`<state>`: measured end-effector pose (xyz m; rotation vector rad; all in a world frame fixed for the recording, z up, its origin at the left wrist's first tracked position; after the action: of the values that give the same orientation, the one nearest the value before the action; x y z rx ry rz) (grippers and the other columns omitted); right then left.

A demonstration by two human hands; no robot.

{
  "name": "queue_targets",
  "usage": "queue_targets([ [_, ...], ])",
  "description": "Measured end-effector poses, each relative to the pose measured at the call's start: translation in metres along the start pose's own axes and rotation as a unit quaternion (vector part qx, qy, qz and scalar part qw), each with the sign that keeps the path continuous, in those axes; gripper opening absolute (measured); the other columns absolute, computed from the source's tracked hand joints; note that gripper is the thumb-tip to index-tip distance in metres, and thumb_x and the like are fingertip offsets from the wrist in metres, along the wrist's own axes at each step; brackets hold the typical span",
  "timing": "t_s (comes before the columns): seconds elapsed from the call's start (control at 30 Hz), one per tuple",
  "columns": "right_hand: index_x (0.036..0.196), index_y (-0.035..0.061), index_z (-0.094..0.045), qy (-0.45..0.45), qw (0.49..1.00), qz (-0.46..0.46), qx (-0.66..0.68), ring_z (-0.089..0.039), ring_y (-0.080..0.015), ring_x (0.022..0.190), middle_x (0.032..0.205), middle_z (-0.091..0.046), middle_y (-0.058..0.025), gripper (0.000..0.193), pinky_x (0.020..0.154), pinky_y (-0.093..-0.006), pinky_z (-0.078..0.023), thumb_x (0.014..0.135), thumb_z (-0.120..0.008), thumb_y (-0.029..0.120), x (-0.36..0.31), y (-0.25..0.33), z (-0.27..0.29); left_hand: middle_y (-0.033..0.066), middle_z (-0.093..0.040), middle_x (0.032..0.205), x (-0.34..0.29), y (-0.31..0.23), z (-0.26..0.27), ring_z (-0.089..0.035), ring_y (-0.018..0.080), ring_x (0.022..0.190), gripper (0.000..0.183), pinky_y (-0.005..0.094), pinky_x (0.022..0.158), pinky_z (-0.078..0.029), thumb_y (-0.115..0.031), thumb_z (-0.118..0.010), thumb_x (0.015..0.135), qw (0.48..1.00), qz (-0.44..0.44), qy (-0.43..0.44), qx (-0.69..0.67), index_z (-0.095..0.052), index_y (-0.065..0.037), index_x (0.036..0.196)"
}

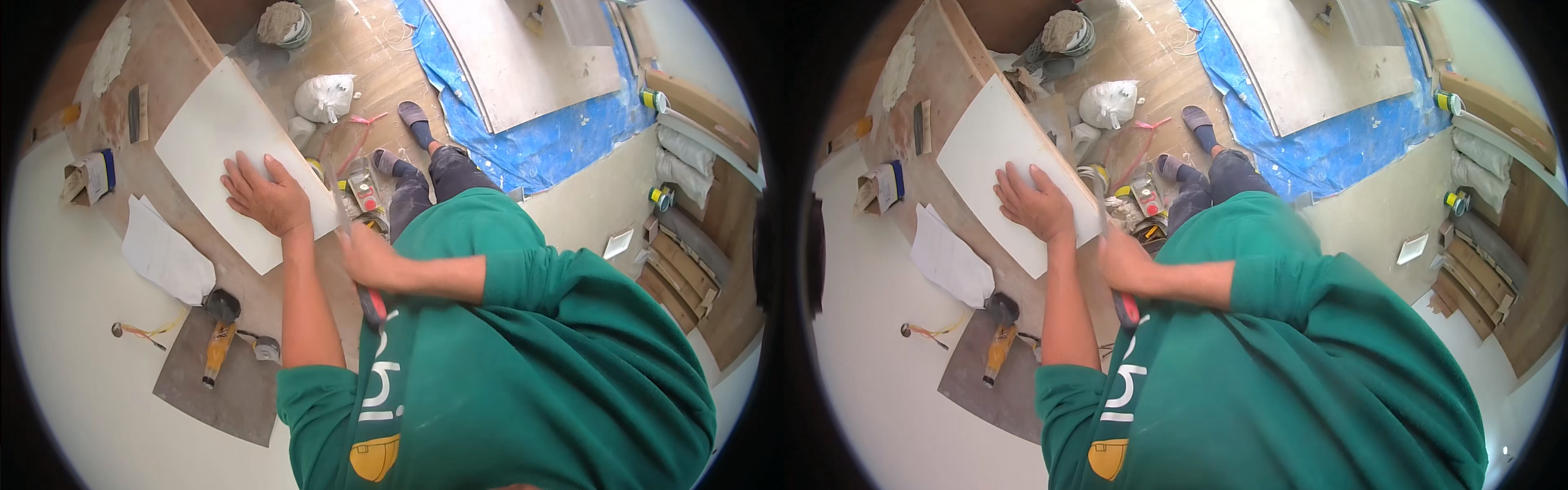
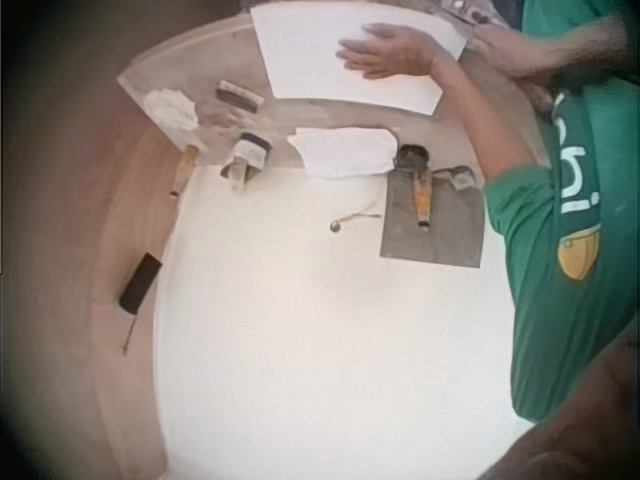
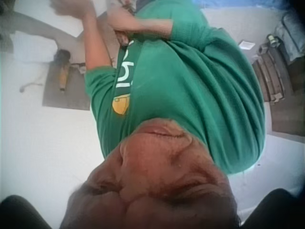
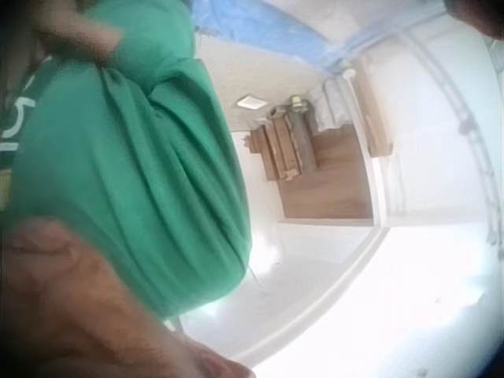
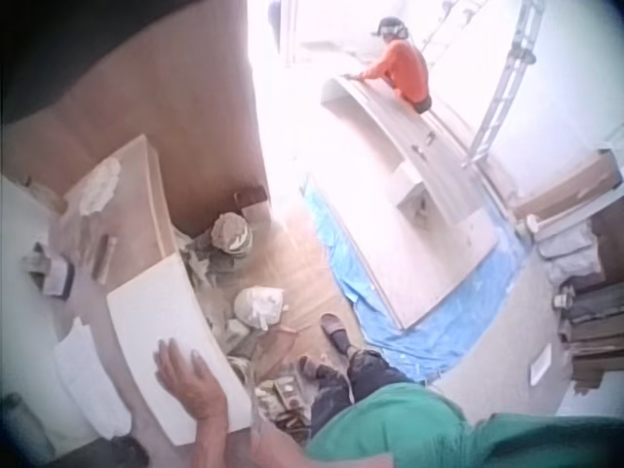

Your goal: The person scores and snaps a white laminate panel, then uses a hammer to tap a larger white panel into place on a wooden cabinet frame. The person also handles a utility knife and a hammer during the process.

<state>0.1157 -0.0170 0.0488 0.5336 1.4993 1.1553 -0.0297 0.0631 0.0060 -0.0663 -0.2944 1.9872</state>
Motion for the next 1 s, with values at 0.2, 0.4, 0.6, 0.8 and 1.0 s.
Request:
queue_targets([
  [0.2, 0.102, -0.0074, -0.052, 0.077, 0.993, -0.013, -0.09, -0.065, -0.0323, 0.056, 0.078, -0.063, -0.0262, 0.027, 0.053, -0.0417, -0.05, 0.097, -0.044, 0.018, 0.092, 0.033, 0.002, 0.0167, -0.038, 0.153, -0.011, -0.005, 0.011, -0.03, 0.0397, 0.144, 0.055, 0.0592, 0.115, -0.02, -0.039, -0.048, 0.099, 1.0, 0.001, 0.024, 0.006, -0.043, -0.009, 0.145],
  [0.4, 0.092, -0.01, -0.051, -0.06, 0.959, -0.172, 0.215, -0.064, -0.0356, 0.053, 0.073, -0.06, -0.0246, 0.034, 0.051, -0.0436, -0.053, 0.099, -0.04, 0.022, 0.079, 0.013, 0.06, 0.0194, -0.035, 0.153, 0.0, -0.009, 0.009, -0.028, 0.0388, 0.144, 0.058, 0.0567, 0.116, -0.019, -0.039, -0.051, 0.098, 1.0, -0.014, -0.012, 0.002, -0.044, -0.006, 0.144],
  [0.6, 0.093, -0.0051, -0.049, -0.007, 0.967, -0.147, 0.208, -0.058, -0.0236, 0.046, 0.067, -0.058, -0.015, 0.029, 0.047, -0.0385, -0.049, 0.098, -0.04, 0.022, 0.101, 0.036, 0.04, 0.0178, -0.041, 0.146, 0.035, -0.008, 0.018, -0.025, 0.04, 0.144, 0.063, 0.0571, 0.116, -0.017, -0.046, -0.053, 0.096, 0.997, 0.061, 0.038, -0.037, -0.042, -0.008, 0.145],
  [0.8, 0.096, -0.0128, -0.046, 0.014, 0.984, -0.131, 0.117, -0.062, -0.0297, 0.045, 0.065, -0.06, -0.0204, 0.036, 0.05, -0.0428, -0.052, 0.099, -0.036, 0.021, 0.102, 0.047, 0.006, 0.0167, -0.041, 0.147, 0.061, -0.009, -0.004, -0.027, 0.0398, 0.143, 0.066, 0.062, 0.116, -0.016, -0.053, -0.054, 0.093, 0.989, 0.135, -0.017, 0.049, -0.044, -0.013, 0.145],
  [1.0, 0.1, -0.0138, -0.045, 0.016, 0.994, -0.105, 0.026, -0.063, -0.0305, 0.047, 0.069, -0.061, -0.0258, 0.035, 0.052, -0.0433, -0.052, 0.101, -0.038, 0.021, 0.134, 0.053, 0.006, 0.0179, -0.034, 0.155, 0.059, -0.009, -0.008, -0.024, 0.0406, 0.146, 0.068, 0.0644, 0.115, -0.017, -0.055, -0.053, 0.093, 0.989, 0.137, 0.006, 0.045, -0.042, -0.015, 0.147],
])
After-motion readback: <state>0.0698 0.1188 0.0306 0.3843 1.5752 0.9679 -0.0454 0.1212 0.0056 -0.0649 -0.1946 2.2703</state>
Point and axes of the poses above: each hand's wrist, its own x-axis towards the middle knuckle, its own z-axis out of the back of the hand, y = z × x, the point moved 7 cm from there along x, towards the middle knuckle
